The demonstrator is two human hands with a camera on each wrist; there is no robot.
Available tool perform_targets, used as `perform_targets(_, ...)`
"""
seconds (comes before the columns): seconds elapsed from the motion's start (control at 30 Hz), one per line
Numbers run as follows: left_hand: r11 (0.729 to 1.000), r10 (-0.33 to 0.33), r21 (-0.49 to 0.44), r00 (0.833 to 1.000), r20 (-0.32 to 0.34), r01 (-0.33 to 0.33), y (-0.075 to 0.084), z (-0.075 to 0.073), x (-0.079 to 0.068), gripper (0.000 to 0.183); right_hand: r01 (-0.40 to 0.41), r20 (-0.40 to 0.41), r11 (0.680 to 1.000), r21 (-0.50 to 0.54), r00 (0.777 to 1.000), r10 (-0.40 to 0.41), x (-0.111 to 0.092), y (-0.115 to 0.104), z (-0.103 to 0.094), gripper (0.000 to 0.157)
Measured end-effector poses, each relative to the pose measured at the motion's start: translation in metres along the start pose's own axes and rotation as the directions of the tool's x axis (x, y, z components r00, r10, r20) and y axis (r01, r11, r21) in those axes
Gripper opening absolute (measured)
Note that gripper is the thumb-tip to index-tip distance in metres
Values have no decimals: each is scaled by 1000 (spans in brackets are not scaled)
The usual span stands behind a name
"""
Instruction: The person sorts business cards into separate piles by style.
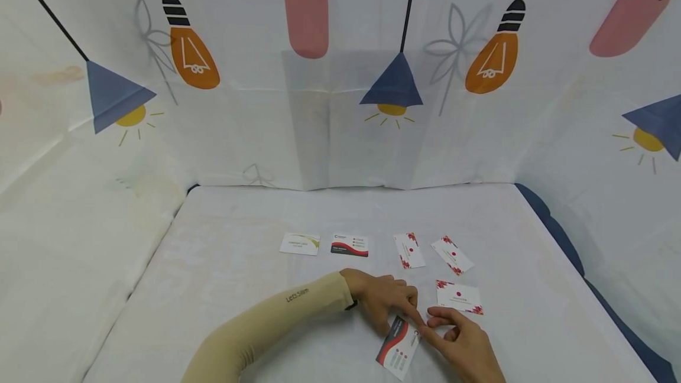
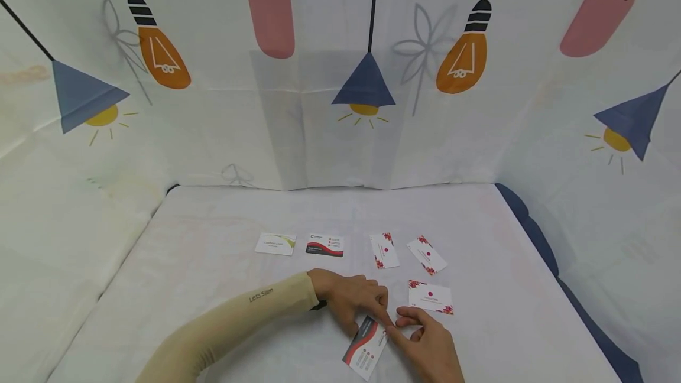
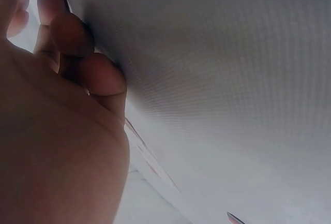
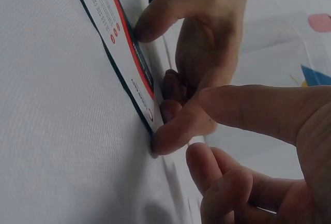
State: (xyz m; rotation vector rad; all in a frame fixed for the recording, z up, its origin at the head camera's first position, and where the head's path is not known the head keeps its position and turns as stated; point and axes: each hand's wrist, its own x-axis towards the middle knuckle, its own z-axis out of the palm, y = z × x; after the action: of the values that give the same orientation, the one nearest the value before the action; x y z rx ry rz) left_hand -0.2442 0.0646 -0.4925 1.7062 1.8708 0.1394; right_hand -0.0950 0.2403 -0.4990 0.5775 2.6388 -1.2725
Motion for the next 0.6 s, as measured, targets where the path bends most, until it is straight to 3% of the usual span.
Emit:
perform_targets(0.4, 998, -46, -31, 999, -4, 46, -1, 2, 1, 64, -25, 5, 999, -23, 1000, 25, 1, 0, 0, 68)
perform_targets(0.6, 992, -106, -74, 994, -36, 103, 0, 3, -5, 58, -8, 25, 998, -68, 1000, 10, 1, 2, 2, 68)
